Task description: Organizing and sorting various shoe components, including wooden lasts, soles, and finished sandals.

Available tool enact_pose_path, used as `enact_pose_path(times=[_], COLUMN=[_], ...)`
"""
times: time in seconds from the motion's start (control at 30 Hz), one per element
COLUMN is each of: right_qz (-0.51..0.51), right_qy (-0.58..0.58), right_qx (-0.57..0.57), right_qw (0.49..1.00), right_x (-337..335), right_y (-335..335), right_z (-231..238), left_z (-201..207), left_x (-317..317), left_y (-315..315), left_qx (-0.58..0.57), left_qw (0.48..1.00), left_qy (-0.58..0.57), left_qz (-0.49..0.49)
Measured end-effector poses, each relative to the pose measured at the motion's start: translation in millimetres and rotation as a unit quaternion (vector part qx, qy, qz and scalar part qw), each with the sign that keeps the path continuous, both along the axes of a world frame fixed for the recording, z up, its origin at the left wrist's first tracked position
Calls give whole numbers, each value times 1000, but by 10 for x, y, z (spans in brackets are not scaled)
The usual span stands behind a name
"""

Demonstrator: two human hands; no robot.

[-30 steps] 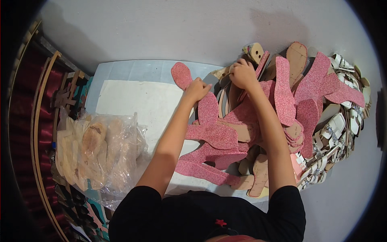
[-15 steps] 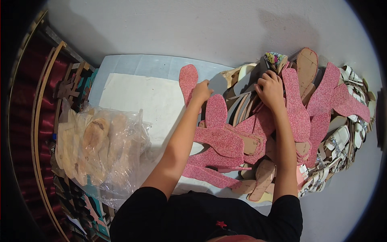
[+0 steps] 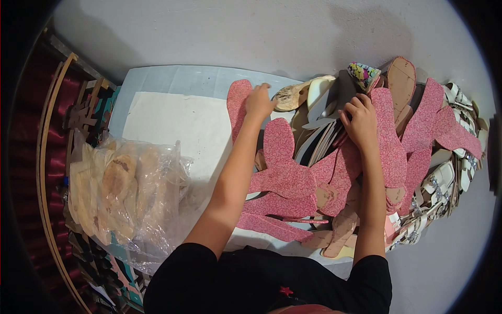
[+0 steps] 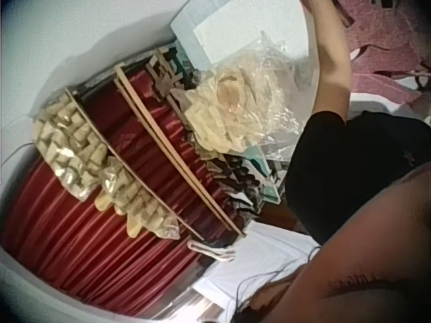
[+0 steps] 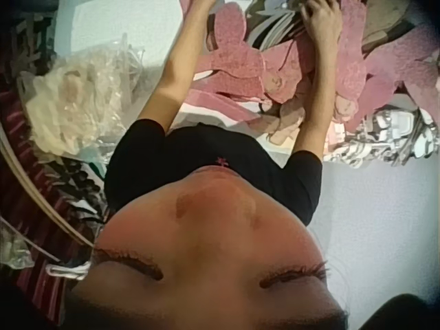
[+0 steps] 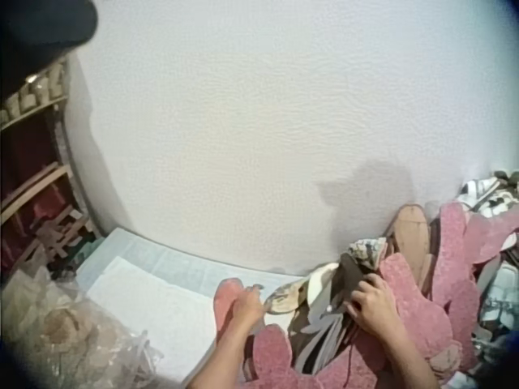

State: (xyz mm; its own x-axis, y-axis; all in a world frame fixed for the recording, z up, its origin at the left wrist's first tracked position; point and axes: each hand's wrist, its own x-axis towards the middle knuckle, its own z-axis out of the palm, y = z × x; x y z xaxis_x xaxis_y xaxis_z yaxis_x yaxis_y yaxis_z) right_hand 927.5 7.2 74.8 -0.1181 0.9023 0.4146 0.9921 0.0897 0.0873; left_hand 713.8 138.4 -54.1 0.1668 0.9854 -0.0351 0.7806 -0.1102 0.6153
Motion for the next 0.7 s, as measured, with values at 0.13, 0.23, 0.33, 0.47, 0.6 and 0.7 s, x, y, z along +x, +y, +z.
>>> enact_pose_path(times=[0.13,0.23,0.33,0.47,0.6,0.7], right_qz=[0,-5,-6,4,21,14], right_qy=[18,46,61,52,56,29], right_qx=[6,2,0,20,29,7], right_qw=[1000,999,998,998,998,999], right_x=[19,58,41,103,115,55], right_y=[-34,-58,-54,-33,-4,12], right_z=[6,28,9,-17,-96,-146], left_z=[-315,-400,-433,-61,472,609], left_x=[308,384,301,225,-169,-519], left_y=[14,39,140,180,21,-299], left_qx=[31,46,40,71,93,137], left_qw=[986,987,982,959,955,948], left_qy=[-25,-44,-127,-235,-268,-285], left_qz=[-160,-147,-133,-140,-85,-29])
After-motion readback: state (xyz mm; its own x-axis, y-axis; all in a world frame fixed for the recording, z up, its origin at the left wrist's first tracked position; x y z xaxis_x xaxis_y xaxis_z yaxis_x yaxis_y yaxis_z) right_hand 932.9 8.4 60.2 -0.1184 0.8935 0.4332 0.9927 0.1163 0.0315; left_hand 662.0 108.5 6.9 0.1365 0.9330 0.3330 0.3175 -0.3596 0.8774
